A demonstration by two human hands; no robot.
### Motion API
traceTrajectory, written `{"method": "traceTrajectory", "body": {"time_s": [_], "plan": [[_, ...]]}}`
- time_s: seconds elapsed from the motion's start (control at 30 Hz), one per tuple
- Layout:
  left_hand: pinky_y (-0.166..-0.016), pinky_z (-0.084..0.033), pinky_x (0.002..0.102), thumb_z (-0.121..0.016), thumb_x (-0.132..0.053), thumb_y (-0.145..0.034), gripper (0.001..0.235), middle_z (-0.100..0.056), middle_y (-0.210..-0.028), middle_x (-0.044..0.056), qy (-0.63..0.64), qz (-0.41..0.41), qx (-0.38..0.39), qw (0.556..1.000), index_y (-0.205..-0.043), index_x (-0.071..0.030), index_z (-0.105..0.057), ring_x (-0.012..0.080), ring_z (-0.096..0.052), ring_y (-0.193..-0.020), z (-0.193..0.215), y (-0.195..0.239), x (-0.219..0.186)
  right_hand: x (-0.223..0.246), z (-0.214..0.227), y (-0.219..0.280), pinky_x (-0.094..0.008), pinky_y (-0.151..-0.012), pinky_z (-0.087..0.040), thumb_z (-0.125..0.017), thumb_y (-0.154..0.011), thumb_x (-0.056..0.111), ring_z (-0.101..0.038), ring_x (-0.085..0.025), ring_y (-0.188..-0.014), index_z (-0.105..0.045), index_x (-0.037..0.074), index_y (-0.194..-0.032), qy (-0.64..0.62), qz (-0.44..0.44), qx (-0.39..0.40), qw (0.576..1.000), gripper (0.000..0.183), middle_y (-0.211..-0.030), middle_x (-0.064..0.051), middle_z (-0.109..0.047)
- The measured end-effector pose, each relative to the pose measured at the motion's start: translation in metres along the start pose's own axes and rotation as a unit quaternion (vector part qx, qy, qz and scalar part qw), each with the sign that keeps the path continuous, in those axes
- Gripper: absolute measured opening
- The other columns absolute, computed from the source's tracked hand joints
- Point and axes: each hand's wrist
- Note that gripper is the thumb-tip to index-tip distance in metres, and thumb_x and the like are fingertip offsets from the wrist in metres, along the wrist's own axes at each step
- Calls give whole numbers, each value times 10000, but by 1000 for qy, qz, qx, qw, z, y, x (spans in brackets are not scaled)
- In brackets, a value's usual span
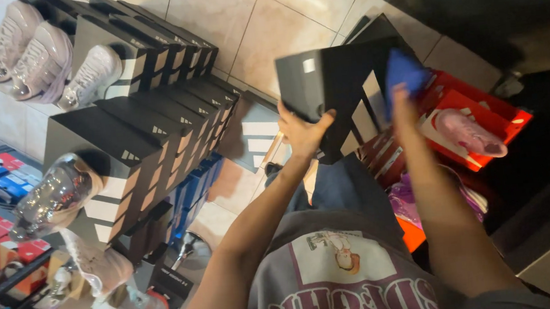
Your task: Cleaning shoe boxes and shoes using a cloth in a warehouse setting
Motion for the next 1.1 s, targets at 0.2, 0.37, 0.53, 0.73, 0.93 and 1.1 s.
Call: {"method": "traceTrajectory", "body": {"time_s": [0.2,0.37,0.53,0.73,0.93,1.1], "plan": [[-1115,-199,649,-899,-487,-600,1205,-329,-1451,297,-186,-407,13,894,-1578,-167,-272,486,-342,-1372,24,39,-15,84,100,-20,-470,-1052,-488,-798,-814,633,-644,-297,-1244,-547,115,-1416,-265,-32,-89,960,833,-1388,-119,-646],[-1140,-286,560,-898,-673,-653,1261,-348,-1571,233,-436,-656,83,610,-1627,-326,-177,376,-376,-1437,18,6,43,169,84,77,-368,-745,-523,-598,-1061,324,-607,-248,-896,-544,13,-1319,164,103,51,980,408,-1108,-128,-624],[-1142,-331,527,-510,-81,-952,648,-560,-1423,226,-213,-787,-81,573,-1512,-396,-431,347,-567,-1323,10,-1,73,87,18,78,-564,-1246,-189,-696,-933,49,-322,-414,-1501,-493,-33,-1479,89,354,422,829,588,-1543,-223,-480],[-1133,-374,506,-397,-4,-946,673,-557,-1440,226,-201,-784,-118,576,-1520,-351,-450,341,-559,-1342,3,-12,93,89,-21,47,-594,-1195,-271,-650,-986,16,-374,-457,-1443,-342,-93,-1522,78,429,400,806,628,-1513,-323,-450],[-1160,-333,517,-331,12,-996,683,-516,-1482,229,-208,-787,-96,573,-1565,-362,-382,347,-529,-1367,1,-18,96,13,-48,-74,-558,-1153,-349,-601,-1027,573,-441,-395,-1392,-368,152,-1593,449,163,148,866,743,-1539,-162,-472],[-1165,-305,512,-388,-50,-1017,659,-484,-1502,207,-234,-782,-73,573,-1586,-374,-316,330,-504,-1366,-1,-20,103,102,-35,58,-592,-1149,-323,-708,-929,67,-423,-515,-1358,-515,-32,-1454,221,413,347,813,568,-1445,-289,-502]]}}
Point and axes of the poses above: each hand's wrist, its own y-axis away from the middle knuckle, its own z-axis out of the back of the hand, x = y × z
